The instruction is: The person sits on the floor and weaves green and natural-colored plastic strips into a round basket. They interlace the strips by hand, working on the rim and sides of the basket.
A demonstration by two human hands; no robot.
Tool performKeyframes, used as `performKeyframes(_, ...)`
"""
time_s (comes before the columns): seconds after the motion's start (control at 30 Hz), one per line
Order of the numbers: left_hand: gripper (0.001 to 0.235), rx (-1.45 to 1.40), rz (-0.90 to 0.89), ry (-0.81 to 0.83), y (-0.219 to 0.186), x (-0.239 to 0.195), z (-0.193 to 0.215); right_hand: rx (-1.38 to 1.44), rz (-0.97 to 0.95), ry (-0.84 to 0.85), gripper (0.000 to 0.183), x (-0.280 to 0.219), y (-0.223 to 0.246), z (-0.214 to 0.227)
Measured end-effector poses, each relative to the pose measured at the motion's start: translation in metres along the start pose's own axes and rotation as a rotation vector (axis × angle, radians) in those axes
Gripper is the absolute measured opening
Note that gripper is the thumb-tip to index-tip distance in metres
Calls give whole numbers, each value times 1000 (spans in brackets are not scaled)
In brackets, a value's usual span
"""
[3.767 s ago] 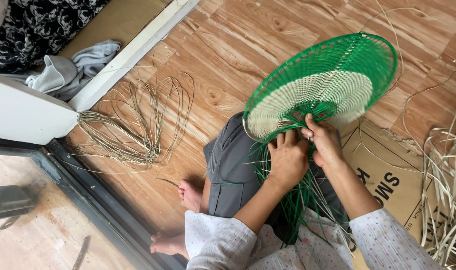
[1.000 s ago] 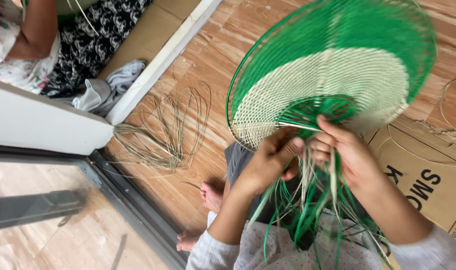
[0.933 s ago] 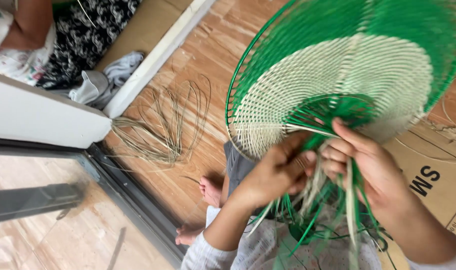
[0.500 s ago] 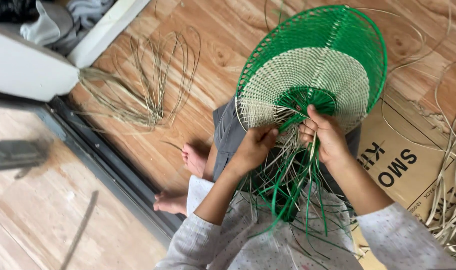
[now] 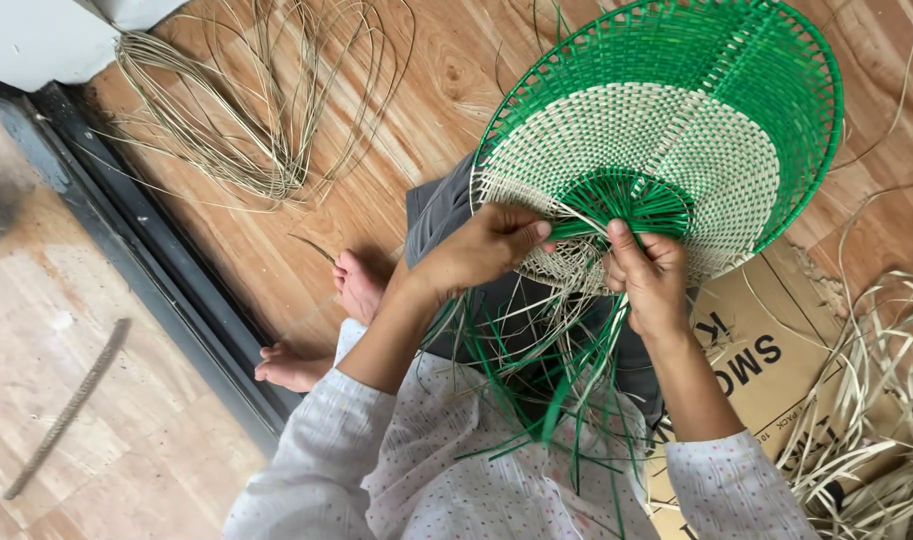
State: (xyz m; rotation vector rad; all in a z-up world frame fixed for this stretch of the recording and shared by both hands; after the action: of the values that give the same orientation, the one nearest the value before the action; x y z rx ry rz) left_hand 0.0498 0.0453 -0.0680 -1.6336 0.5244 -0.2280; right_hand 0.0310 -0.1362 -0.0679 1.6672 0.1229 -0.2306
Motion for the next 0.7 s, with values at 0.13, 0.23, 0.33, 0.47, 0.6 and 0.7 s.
performKeyframes(0.13, 33, 207, -22, 15, -12, -14, -23, -7, 118, -65, 53, -1, 20, -3)
performKeyframes(0.23, 33, 310, -18, -21, -1, -19, -50, 12, 156, -87, 53, 11, 26, 5)
performKeyframes(0.33, 32, 308, -28, -59, -3, -17, -66, 40, 141, -98, 51, 15, 31, 7)
performKeyframes(0.47, 27, 354, 14, -61, 14, -17, -89, 32, 164, -105, 51, 19, 12, 18)
performKeyframes(0.6, 48, 357, 80, -3, -9, -27, -76, -5, 203, -170, 49, 12, 13, 21)
performKeyframes(0.7, 59, 318, 24, -63, -27, -22, -55, -59, 199, -182, 46, -2, 24, 13)
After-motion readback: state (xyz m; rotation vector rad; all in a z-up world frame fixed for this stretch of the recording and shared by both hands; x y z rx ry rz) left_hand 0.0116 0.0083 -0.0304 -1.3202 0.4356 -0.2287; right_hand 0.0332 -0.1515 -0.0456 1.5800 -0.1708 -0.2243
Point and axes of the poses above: each hand's wrist, its own x-axis towards the middle knuckle, its own z-axis out of the back of the hand, y = z × x, the point moved 8 cm from there along x, towards the middle knuckle, and after that the axes turned 1 degree about -z, right-handed, at the moved point
